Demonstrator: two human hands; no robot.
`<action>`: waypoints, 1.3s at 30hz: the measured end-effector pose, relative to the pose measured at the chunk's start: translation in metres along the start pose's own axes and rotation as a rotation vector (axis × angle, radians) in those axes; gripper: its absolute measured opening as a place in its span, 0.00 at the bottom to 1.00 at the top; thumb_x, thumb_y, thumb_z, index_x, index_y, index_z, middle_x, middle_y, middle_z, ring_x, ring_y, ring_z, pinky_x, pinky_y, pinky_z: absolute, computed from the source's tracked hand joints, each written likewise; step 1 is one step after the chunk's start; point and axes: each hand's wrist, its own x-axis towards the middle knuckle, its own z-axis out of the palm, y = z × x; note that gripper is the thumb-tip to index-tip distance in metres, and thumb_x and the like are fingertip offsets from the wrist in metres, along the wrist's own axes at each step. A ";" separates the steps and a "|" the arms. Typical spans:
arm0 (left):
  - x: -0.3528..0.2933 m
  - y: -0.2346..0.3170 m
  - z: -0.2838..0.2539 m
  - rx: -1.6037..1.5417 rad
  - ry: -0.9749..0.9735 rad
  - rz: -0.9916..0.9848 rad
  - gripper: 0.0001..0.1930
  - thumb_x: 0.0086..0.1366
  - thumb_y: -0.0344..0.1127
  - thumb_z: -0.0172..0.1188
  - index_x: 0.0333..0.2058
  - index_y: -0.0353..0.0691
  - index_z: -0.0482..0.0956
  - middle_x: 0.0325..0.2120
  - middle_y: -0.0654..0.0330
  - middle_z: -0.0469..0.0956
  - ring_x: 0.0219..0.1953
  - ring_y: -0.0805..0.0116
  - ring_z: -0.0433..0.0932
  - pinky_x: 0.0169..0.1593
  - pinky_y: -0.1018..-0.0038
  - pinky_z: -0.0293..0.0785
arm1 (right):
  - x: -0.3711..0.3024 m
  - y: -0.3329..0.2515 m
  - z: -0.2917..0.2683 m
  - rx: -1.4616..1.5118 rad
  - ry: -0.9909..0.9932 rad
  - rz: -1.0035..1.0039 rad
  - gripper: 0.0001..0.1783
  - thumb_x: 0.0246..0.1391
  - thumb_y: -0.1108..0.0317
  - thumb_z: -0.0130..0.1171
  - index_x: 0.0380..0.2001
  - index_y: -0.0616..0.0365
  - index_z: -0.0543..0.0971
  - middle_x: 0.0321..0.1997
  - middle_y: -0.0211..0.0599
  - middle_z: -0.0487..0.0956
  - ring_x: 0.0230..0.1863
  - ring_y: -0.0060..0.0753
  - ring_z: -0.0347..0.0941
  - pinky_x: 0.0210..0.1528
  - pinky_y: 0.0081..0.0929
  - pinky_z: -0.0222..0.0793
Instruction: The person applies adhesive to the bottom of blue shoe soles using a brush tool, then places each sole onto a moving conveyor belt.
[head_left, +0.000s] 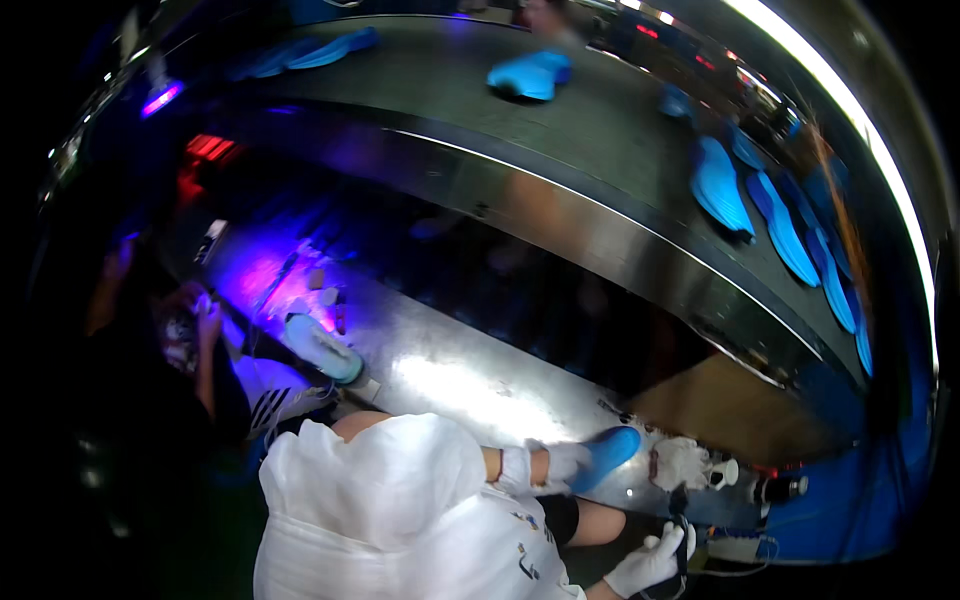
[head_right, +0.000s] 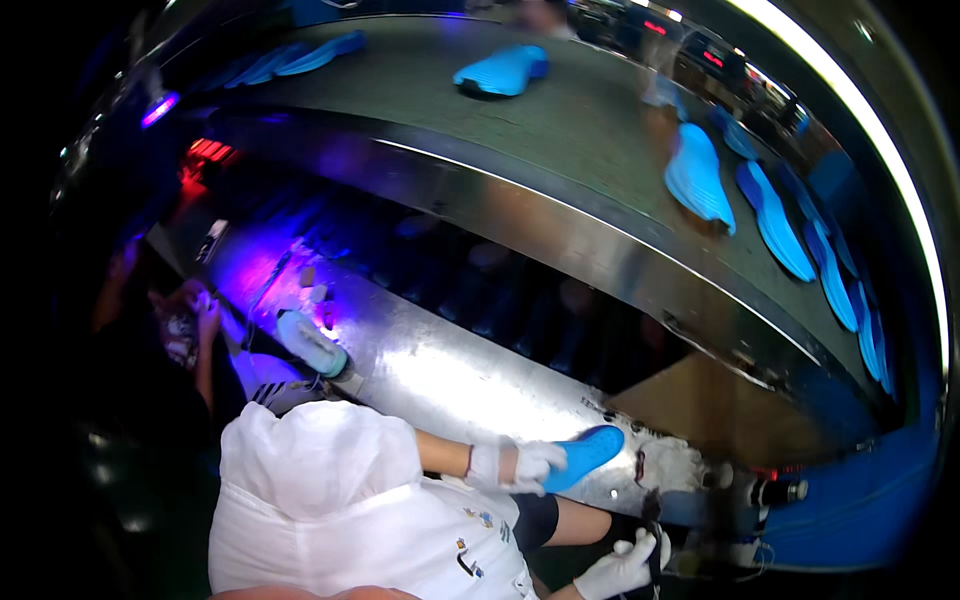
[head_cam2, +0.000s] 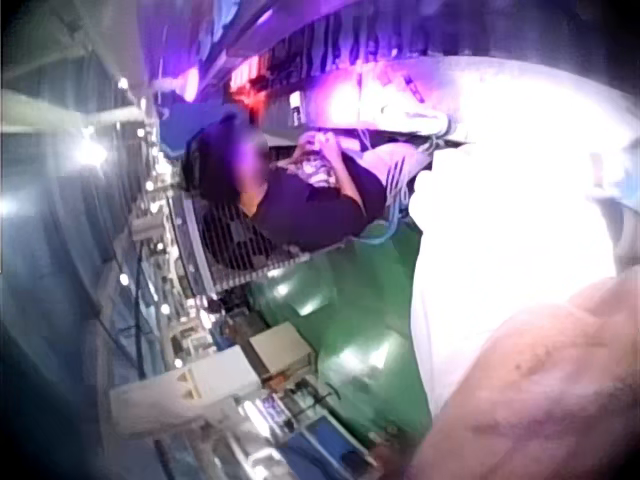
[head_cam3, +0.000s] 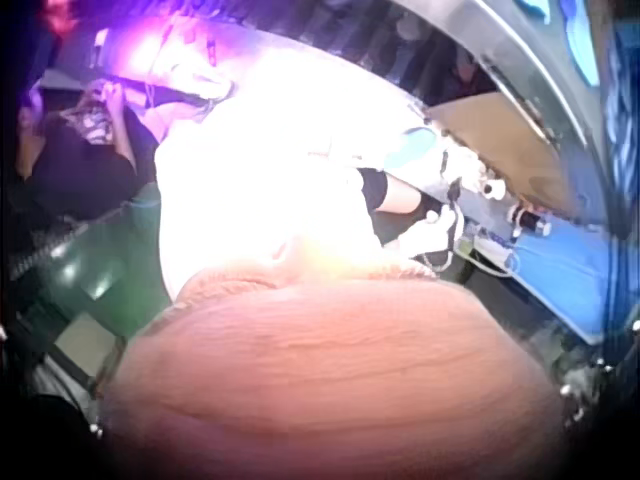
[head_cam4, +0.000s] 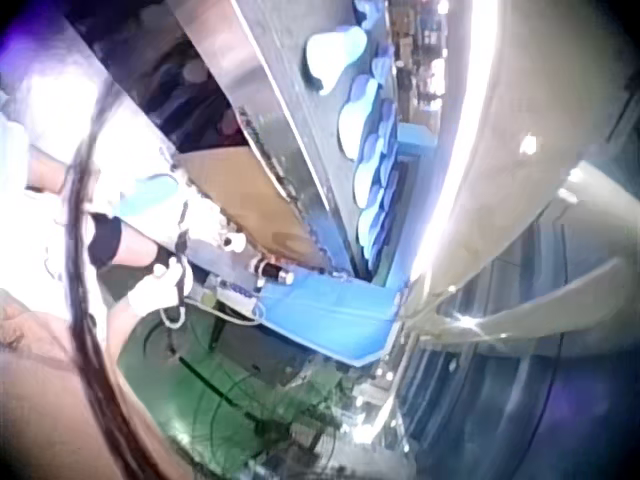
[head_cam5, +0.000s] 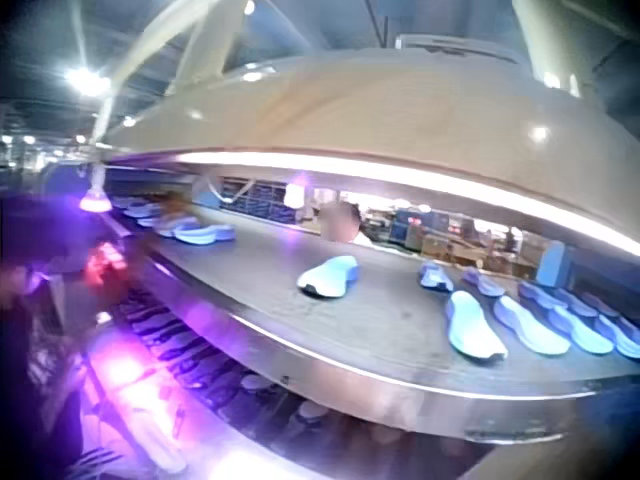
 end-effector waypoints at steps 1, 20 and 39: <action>-0.011 -0.007 0.003 -0.091 0.083 -0.126 0.15 0.56 0.38 0.70 0.23 0.33 0.75 0.55 0.43 0.71 0.55 0.48 0.71 0.59 0.58 0.68 | -0.005 -0.010 0.005 -0.127 0.044 0.095 0.12 0.56 0.71 0.60 0.42 0.66 0.78 0.35 0.43 0.80 0.27 0.22 0.72 0.26 0.17 0.67; 0.061 -0.019 0.023 -2.239 0.235 -1.220 0.45 0.70 0.71 0.28 0.62 0.31 0.61 0.52 0.35 0.69 0.46 0.42 0.76 0.43 0.55 0.81 | -0.002 0.072 0.023 -0.162 -0.179 0.218 0.10 0.56 0.72 0.65 0.40 0.65 0.80 0.27 0.29 0.78 0.23 0.18 0.73 0.26 0.17 0.68; 0.071 0.032 -0.005 -2.115 0.048 -1.007 0.47 0.65 0.77 0.32 0.60 0.37 0.68 0.47 0.38 0.76 0.37 0.44 0.80 0.31 0.55 0.77 | -0.030 -0.038 0.044 -0.459 -0.464 -0.415 0.09 0.48 0.72 0.69 0.35 0.57 0.81 0.31 0.39 0.81 0.30 0.43 0.78 0.32 0.34 0.73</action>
